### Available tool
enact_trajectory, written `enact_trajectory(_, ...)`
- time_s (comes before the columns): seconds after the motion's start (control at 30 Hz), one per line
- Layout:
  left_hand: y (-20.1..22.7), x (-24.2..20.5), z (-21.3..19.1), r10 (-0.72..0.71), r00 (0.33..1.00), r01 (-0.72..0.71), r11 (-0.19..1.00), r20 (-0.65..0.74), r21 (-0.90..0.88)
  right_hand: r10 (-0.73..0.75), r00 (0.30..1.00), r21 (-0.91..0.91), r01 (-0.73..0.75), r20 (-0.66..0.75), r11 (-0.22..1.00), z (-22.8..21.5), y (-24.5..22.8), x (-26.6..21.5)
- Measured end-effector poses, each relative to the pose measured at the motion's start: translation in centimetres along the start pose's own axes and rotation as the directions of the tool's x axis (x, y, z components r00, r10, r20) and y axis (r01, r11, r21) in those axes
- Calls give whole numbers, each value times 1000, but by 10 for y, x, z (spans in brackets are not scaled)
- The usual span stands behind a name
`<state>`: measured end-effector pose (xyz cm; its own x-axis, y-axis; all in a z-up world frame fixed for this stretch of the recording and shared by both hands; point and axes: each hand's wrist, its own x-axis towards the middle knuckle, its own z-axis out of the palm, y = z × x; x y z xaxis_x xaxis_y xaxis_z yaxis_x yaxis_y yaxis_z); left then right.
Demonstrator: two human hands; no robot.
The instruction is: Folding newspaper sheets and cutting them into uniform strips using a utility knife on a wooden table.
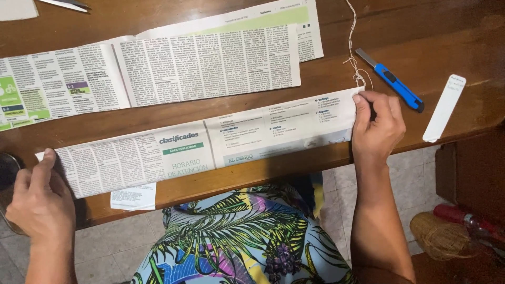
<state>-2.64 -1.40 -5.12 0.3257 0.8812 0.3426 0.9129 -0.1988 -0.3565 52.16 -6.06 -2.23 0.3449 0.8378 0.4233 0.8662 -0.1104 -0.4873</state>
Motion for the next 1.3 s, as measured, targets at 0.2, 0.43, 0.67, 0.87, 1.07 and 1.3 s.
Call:
enact_trajectory(0.2, 9, 9, -13, -38, 996, 23, 984, 79, 174, -14, 998, -132, 23, 66, 991, -2, 3, -2)
enact_trajectory(0.43, 26, 39, -36, 137, 991, -132, 975, -13, 179, 38, 986, -505, 50, 161, 862, 0, -13, -9)
enact_trajectory(0.67, 23, 51, -43, 371, 924, -382, 904, 90, 193, -145, 971, -616, 232, 189, 753, -3, -14, -9)
enact_trajectory(0.87, 30, 59, -58, 438, 885, -465, 854, 160, 232, 1, 937, -723, 270, 351, 636, 2, -35, -8)
enact_trajectory(1.07, 57, 61, -47, 263, 936, -224, 958, 236, -180, 93, 931, -647, 172, 353, 743, 6, -40, -12)
enact_trajectory(1.3, 102, 54, -64, -133, 951, 198, 955, 279, -220, -148, 952, -556, 277, 267, 784, 7, -46, -16)
